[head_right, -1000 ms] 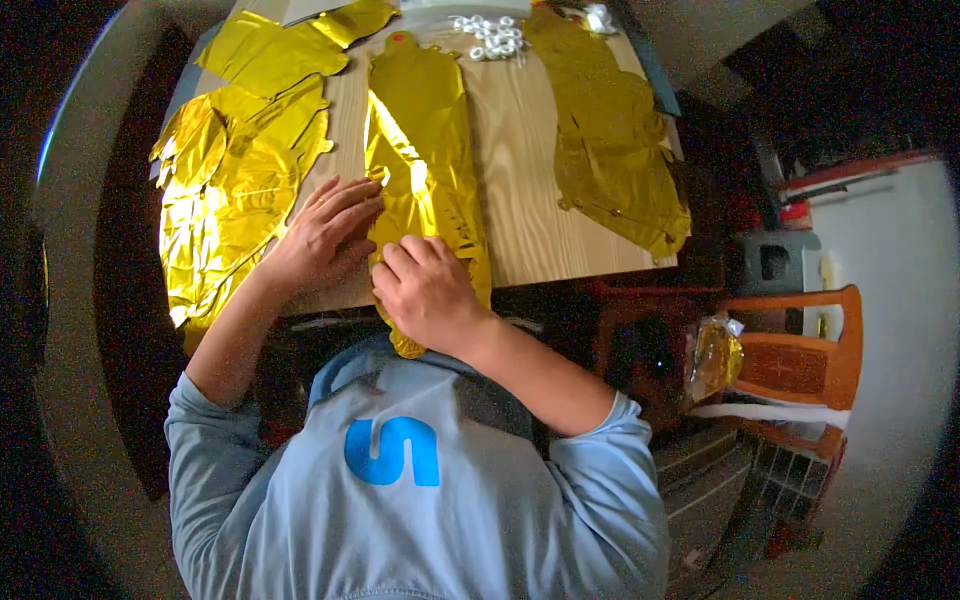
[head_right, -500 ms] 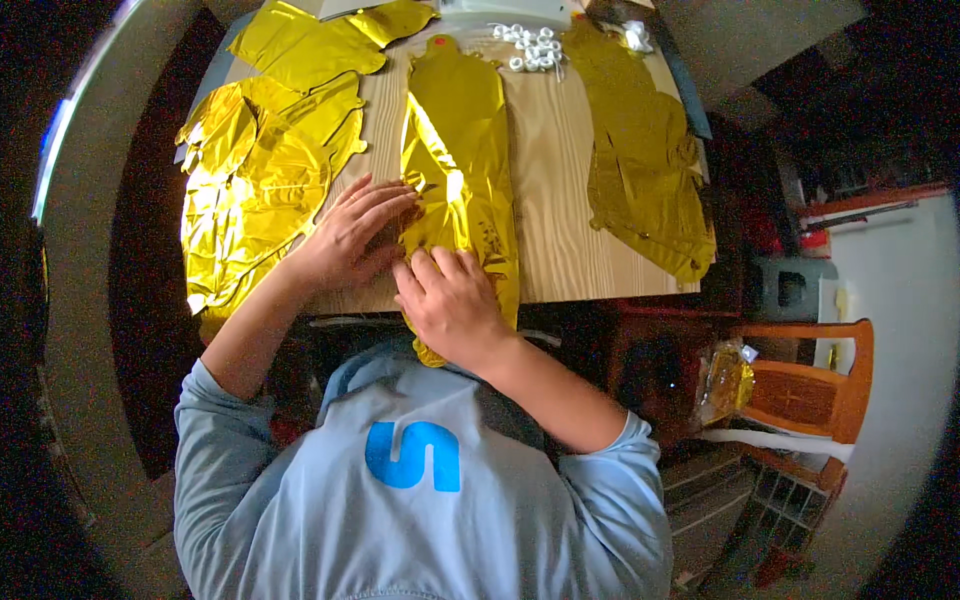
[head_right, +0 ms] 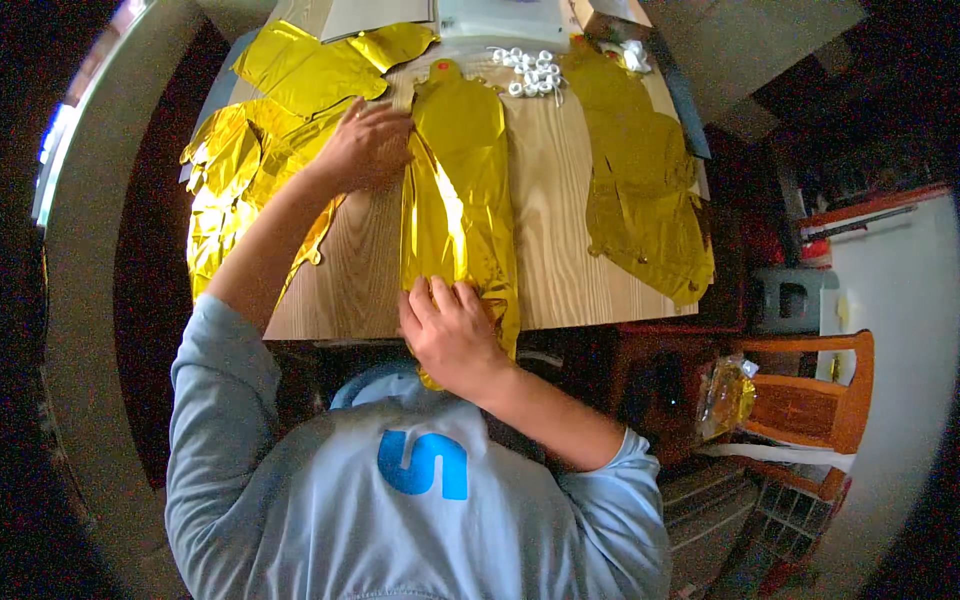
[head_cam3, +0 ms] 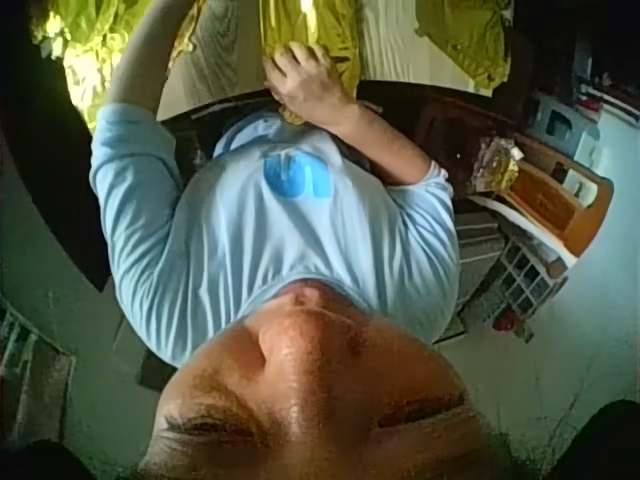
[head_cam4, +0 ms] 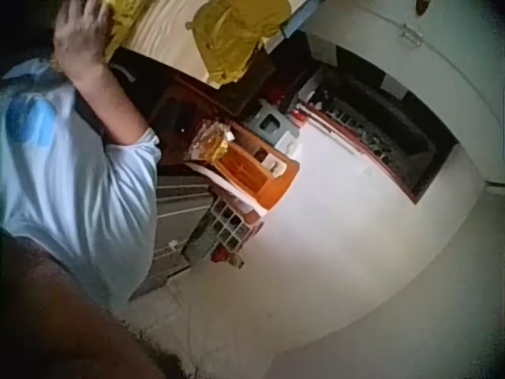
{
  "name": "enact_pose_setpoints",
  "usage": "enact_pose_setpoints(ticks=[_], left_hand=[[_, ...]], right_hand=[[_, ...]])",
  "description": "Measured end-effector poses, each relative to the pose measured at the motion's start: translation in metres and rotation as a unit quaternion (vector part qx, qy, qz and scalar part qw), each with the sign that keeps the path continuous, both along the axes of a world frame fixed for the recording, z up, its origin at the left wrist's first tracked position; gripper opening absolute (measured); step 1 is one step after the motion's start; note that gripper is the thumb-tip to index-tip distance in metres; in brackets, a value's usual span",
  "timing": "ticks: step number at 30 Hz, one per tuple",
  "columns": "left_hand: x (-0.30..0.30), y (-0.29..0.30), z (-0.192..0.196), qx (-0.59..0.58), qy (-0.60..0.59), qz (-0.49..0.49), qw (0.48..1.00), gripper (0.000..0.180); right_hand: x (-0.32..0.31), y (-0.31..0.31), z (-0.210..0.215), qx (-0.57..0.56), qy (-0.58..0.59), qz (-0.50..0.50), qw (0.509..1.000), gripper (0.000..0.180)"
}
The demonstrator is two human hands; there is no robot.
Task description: Folding and packaging gold-colored film into plastic sleeves with cardboard inserts.
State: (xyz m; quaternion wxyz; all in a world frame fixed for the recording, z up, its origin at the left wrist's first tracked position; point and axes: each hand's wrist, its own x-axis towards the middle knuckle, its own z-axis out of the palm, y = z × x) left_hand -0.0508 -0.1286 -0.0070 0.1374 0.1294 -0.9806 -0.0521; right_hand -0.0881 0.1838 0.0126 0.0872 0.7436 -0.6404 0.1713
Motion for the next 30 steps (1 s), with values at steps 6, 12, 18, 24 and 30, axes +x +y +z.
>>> enact_pose_setpoints(ticks=[6, 12, 18, 24, 30], left_hand=[[-0.007, 0.004, 0.007, -0.039, 0.116, 0.065, 0.990, 0.039], [0.062, 0.119, 0.016, -0.033, 0.036, -0.103, 0.994, 0.034], [0.039, 0.073, -0.008, -0.006, 0.066, -0.025, 0.997, 0.035], [-0.011, 0.004, 0.002, 0.002, -0.011, 0.016, 1.000, 0.039], [-0.004, 0.014, 0.003, 0.012, 0.149, 0.067, 0.986, 0.044]], right_hand=[[-0.002, 0.000, 0.001, 0.016, -0.026, 0.004, 1.000, 0.046], [-0.001, 0.001, 0.006, 0.041, -0.032, 0.004, 0.999, 0.045], [-0.004, 0.003, 0.002, 0.038, -0.007, 0.012, 0.999, 0.047], [-0.003, 0.002, 0.004, 0.031, -0.005, 0.012, 0.999, 0.044], [-0.003, 0.002, 0.002, 0.032, -0.020, -0.002, 0.999, 0.045]])
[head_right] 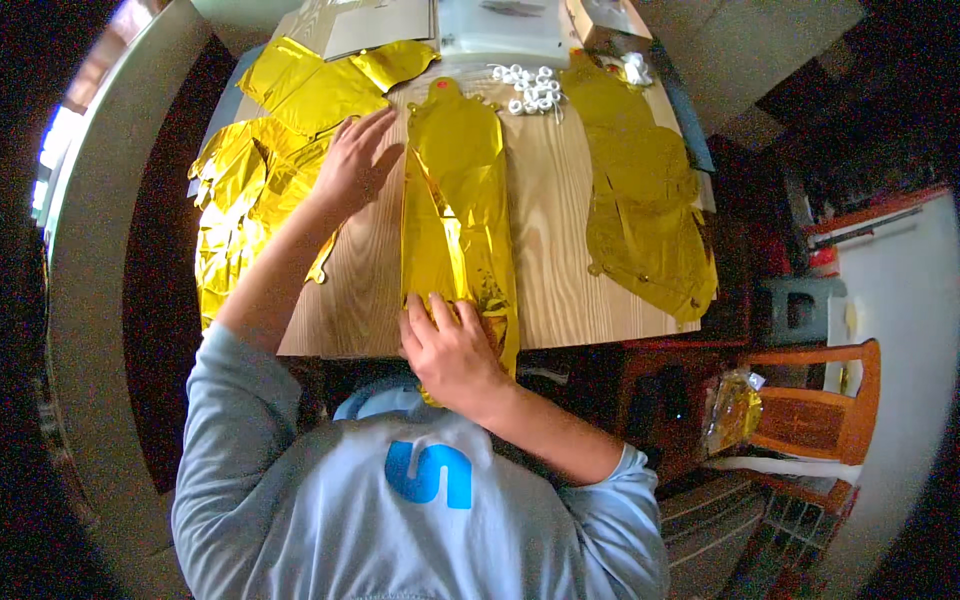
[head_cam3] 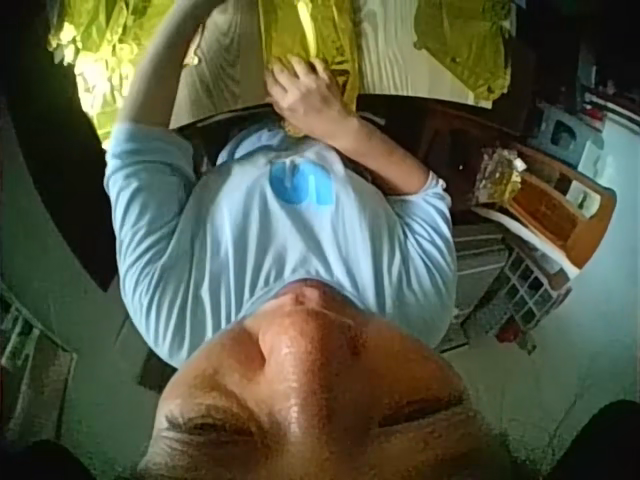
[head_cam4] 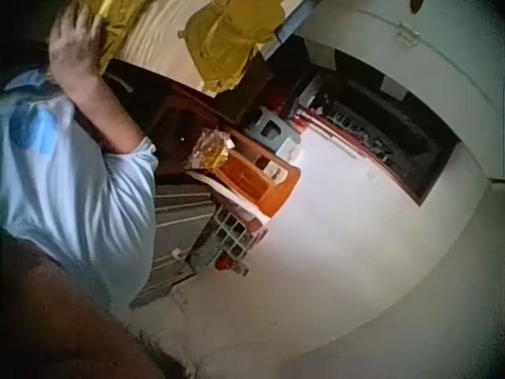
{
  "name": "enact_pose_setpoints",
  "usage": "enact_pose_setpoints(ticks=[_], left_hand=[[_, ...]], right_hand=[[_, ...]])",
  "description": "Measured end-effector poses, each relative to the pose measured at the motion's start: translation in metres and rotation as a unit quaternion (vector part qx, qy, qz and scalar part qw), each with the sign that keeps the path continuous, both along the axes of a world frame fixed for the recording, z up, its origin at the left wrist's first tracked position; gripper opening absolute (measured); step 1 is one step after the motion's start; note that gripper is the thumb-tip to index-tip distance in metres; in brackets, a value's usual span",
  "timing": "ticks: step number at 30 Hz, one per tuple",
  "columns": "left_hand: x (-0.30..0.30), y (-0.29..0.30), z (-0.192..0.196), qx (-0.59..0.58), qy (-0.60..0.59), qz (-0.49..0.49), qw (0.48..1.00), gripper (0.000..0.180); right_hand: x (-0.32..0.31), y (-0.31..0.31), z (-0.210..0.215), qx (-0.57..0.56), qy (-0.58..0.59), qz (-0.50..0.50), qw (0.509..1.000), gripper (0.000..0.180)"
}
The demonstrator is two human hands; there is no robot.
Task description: Folding and packaging gold-colored film into plastic sleeves with cardboard inserts.
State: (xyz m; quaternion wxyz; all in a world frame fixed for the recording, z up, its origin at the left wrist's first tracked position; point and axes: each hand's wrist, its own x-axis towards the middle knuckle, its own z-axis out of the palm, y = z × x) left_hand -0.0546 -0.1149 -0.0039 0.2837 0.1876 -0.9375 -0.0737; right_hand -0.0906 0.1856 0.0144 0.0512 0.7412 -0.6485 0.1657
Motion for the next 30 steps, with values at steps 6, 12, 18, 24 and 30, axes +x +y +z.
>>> enact_pose_setpoints(ticks=[6, 12, 18, 24, 30], left_hand=[[0.050, 0.079, -0.004, -0.016, -0.095, -0.112, 0.989, 0.052], [0.020, 0.055, -0.008, 0.011, -0.141, -0.028, 0.990, 0.060], [0.008, 0.038, 0.001, -0.009, -0.163, -0.023, 0.986, 0.059], [0.038, 0.100, 0.007, 0.043, -0.106, -0.001, 0.993, 0.074], [0.040, 0.115, -0.008, 0.031, -0.163, 0.005, 0.986, 0.089]], right_hand=[[0.001, 0.000, 0.001, 0.018, -0.023, 0.001, 1.000, 0.046], [0.000, 0.002, -0.002, -0.004, -0.013, 0.000, 1.000, 0.045], [-0.002, 0.002, 0.007, 0.019, -0.059, 0.002, 0.998, 0.045], [-0.064, -0.003, 0.024, -0.059, -0.203, -0.033, 0.977, 0.040], [-0.134, -0.044, -0.012, 0.020, -0.050, -0.107, 0.993, 0.054]])
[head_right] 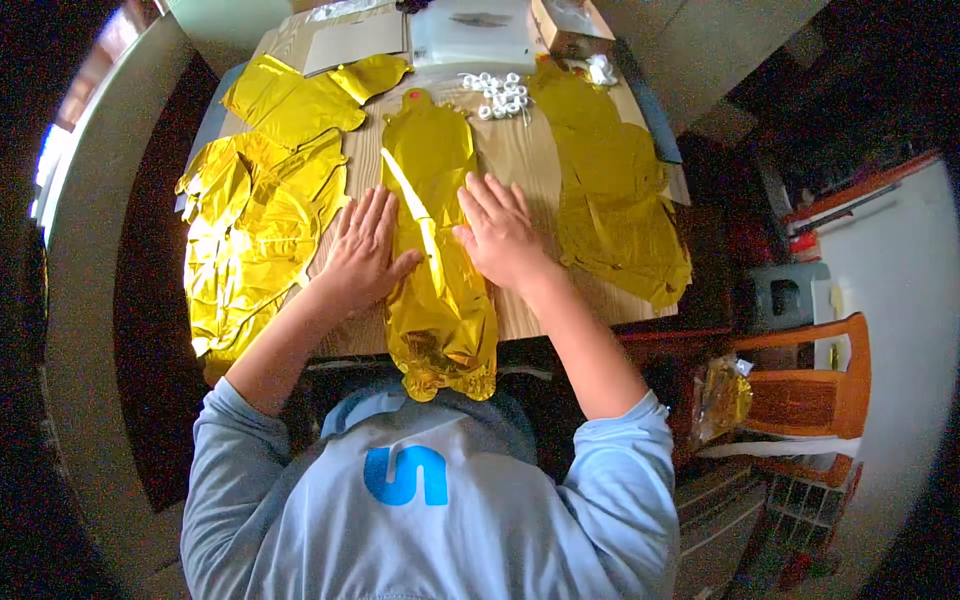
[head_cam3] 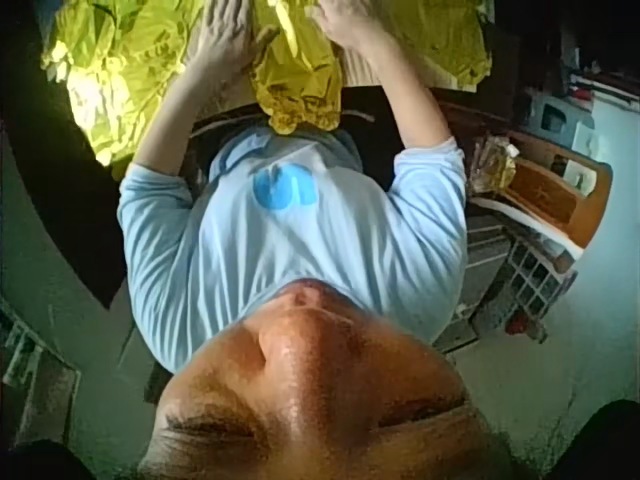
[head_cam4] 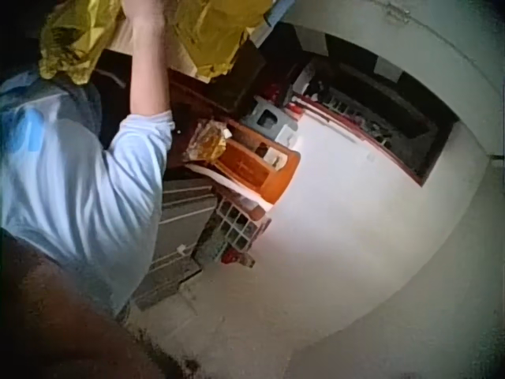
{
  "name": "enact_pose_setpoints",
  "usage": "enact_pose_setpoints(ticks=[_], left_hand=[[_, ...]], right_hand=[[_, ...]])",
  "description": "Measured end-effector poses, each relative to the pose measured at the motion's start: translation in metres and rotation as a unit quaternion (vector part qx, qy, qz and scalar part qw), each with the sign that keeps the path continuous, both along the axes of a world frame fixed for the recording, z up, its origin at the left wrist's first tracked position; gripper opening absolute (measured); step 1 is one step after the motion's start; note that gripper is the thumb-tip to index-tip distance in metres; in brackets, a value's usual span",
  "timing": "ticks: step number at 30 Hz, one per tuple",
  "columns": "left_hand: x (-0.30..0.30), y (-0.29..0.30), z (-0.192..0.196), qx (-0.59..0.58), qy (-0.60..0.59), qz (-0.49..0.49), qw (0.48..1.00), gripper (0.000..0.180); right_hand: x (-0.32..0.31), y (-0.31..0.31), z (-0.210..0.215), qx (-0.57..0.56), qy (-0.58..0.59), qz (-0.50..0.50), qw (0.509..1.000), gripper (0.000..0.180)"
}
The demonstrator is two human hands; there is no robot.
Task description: Folding and packaging gold-colored film into plastic sleeves with cardboard inserts.
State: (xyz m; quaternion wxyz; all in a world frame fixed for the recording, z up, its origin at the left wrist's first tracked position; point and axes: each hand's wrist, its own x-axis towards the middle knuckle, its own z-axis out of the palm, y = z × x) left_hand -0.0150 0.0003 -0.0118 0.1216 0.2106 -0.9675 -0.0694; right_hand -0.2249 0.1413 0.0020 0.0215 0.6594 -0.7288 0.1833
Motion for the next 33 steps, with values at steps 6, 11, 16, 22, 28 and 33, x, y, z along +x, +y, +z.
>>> enact_pose_setpoints(ticks=[6, 11, 16, 22, 28, 33], left_hand=[[0.001, 0.002, 0.001, -0.011, -0.005, -0.011, 1.000, 0.093], [0.003, 0.002, -0.005, -0.042, 0.023, -0.013, 0.999, 0.092], [0.003, 0.002, -0.011, -0.048, 0.033, -0.013, 0.998, 0.089], [0.004, -0.001, -0.017, -0.052, 0.065, -0.018, 0.996, 0.090], [0.003, -0.001, -0.016, -0.060, 0.057, -0.023, 0.996, 0.091], [0.004, 0.001, -0.012, -0.046, 0.044, -0.020, 0.998, 0.089]], right_hand=[[-0.005, -0.006, -0.014, 0.056, 0.001, 0.031, 0.998, 0.061], [-0.006, -0.005, -0.013, 0.062, -0.008, 0.032, 0.998, 0.061], [-0.011, -0.003, -0.010, 0.047, -0.047, 0.041, 0.997, 0.059], [-0.004, 0.004, -0.003, 0.080, -0.004, 0.024, 0.996, 0.060], [-0.004, 0.002, -0.008, 0.081, -0.003, 0.026, 0.996, 0.062], [-0.005, 0.001, -0.007, 0.087, -0.004, 0.028, 0.996, 0.064]])
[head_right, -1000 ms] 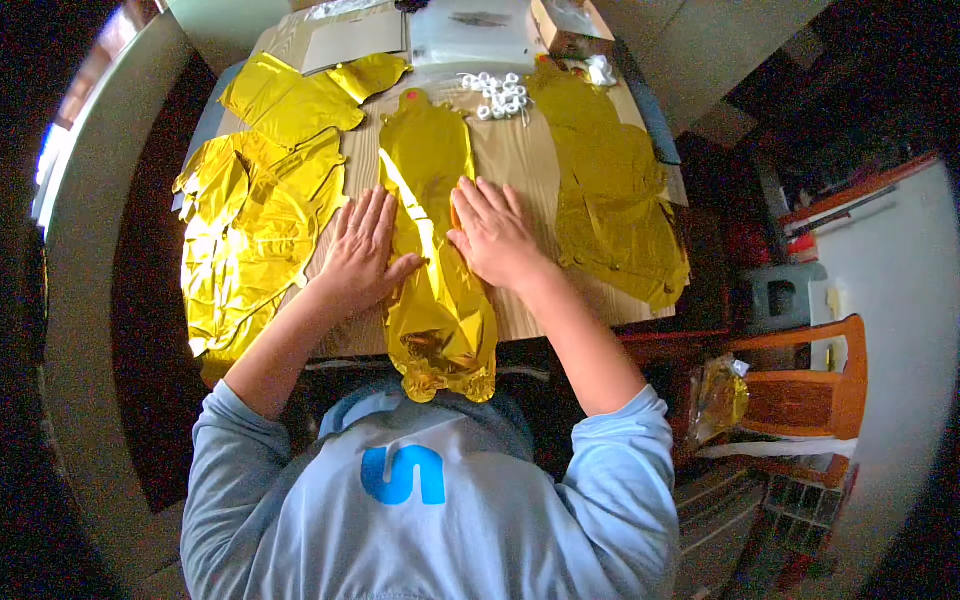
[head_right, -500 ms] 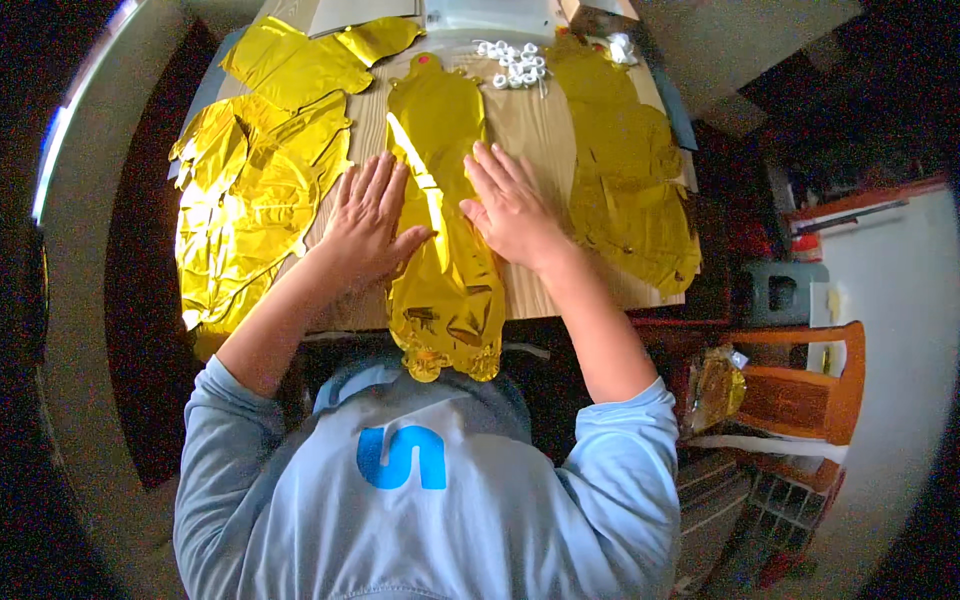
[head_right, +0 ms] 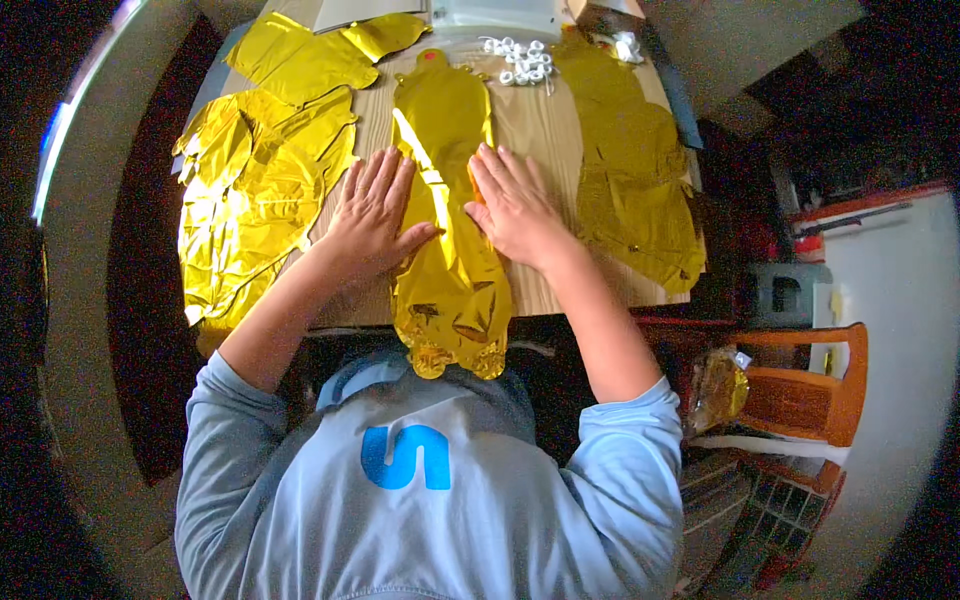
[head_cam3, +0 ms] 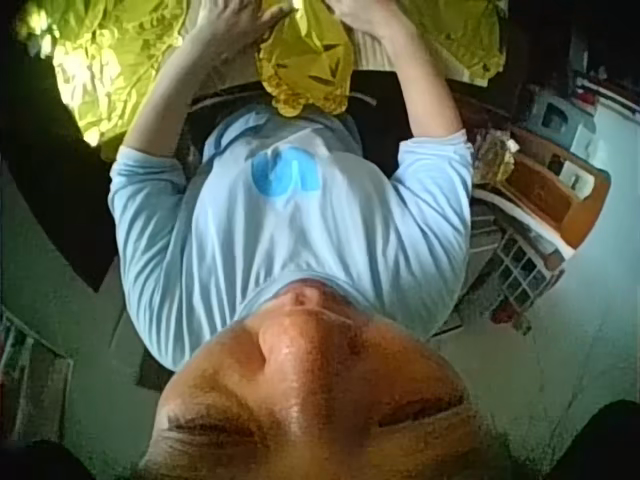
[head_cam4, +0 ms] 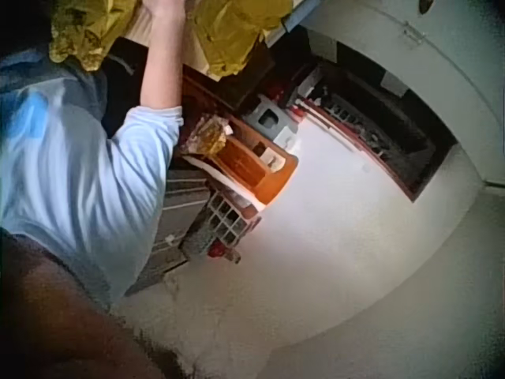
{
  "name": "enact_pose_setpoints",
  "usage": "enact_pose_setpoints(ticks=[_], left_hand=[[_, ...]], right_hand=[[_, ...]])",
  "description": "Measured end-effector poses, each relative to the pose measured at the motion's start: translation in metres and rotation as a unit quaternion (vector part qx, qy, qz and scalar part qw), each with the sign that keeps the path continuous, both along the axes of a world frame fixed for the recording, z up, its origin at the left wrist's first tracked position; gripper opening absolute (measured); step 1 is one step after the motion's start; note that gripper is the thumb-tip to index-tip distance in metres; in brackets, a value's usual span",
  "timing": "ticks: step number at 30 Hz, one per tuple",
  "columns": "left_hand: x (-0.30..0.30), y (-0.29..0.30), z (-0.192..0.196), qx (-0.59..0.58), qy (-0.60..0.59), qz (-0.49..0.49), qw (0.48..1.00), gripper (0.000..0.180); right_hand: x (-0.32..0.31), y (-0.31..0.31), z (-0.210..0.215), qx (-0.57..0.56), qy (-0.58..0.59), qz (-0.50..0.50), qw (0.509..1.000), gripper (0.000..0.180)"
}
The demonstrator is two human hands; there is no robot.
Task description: Folding and packaging gold-colored film into plastic sleeves with cardboard inserts.
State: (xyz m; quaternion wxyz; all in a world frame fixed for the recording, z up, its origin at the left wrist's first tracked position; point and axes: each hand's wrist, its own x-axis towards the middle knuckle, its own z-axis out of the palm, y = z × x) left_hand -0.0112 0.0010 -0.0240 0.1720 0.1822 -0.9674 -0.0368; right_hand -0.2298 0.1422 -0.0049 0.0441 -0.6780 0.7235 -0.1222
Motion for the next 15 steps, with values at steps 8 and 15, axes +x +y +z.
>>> enact_pose_setpoints(ticks=[8, 15], left_hand=[[-0.009, 0.019, 0.018, 0.041, -0.010, 0.014, 0.999, 0.089], [-0.009, 0.024, 0.004, 0.025, 0.000, 0.003, 1.000, 0.090]], right_hand=[[-0.002, 0.000, 0.003, 0.002, -0.007, 0.013, 1.000, 0.064], [-0.006, 0.001, -0.002, 0.000, -0.011, 0.019, 1.000, 0.068]])
